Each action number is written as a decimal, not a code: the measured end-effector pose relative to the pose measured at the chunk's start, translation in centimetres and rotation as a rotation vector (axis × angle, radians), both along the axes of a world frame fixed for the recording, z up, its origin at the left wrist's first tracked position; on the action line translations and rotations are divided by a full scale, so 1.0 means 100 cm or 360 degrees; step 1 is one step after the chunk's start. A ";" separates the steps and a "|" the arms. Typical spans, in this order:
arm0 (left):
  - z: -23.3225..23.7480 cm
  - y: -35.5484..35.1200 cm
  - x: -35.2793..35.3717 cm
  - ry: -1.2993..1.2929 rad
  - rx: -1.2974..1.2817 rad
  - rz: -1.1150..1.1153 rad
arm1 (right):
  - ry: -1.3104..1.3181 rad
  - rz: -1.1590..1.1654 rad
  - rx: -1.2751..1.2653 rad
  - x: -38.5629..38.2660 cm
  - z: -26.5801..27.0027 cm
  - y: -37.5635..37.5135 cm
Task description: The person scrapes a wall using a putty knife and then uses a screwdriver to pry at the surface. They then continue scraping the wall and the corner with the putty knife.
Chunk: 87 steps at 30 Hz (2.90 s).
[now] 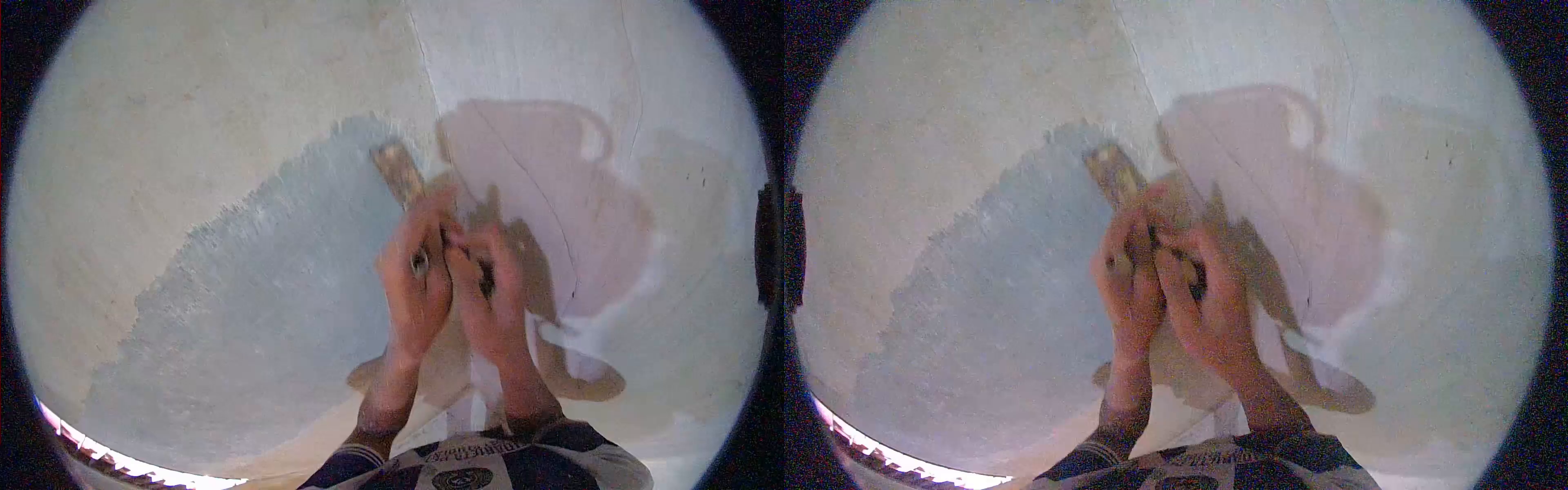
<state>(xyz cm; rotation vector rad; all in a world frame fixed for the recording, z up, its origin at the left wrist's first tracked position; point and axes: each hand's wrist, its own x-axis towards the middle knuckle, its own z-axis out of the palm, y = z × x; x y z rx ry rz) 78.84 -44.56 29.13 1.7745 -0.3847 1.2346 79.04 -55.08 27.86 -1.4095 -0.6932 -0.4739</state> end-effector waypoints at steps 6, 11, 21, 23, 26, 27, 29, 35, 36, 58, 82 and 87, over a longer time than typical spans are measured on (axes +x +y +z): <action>0.010 -0.012 -0.009 0.0105 0.0039 -0.0158 | -0.0071 -0.0011 0.0044 0.002 -0.009 -0.010; 0.020 0.003 -0.001 0.0033 0.0106 -0.0128 | -0.0070 -0.0076 0.0004 0.000 0.003 0.004; 0.010 0.010 -0.004 -0.0002 0.0114 -0.0216 | 0.0009 0.0109 0.0135 -0.010 -0.014 -0.004; 0.003 0.013 -0.002 -0.0113 0.0178 -0.0168 | -0.0054 0.0120 0.0100 -0.008 -0.014 -0.003; 0.012 0.017 0.002 -0.0073 0.0165 -0.0164 | -0.0020 0.0056 0.0049 -0.005 -0.006 0.003; 0.018 0.017 0.001 -0.0018 0.0135 -0.0175 | 0.0020 0.0063 0.0068 -0.007 0.000 0.003; 0.017 0.016 -0.011 -0.0010 0.0266 -0.0107 | 0.0073 0.0128 0.0096 -0.008 0.007 0.000; 0.021 0.017 0.006 -0.0100 0.0206 -0.0086 | -0.0038 0.0042 0.0095 0.005 0.006 0.009; 0.028 0.016 0.006 -0.0059 0.0180 -0.0128 | -0.0047 0.0058 0.0087 0.002 0.011 0.006; 0.036 -0.033 0.012 0.0061 -0.0032 -0.0019 | -0.0083 -0.0009 -0.0076 0.016 0.030 -0.033; 0.032 -0.031 0.008 0.0100 -0.0082 -0.0144 | -0.0094 0.0053 -0.0171 0.011 0.021 -0.041; 0.046 -0.028 0.006 0.0062 0.0127 -0.0035 | 0.0026 0.0088 -0.0067 0.007 0.022 -0.035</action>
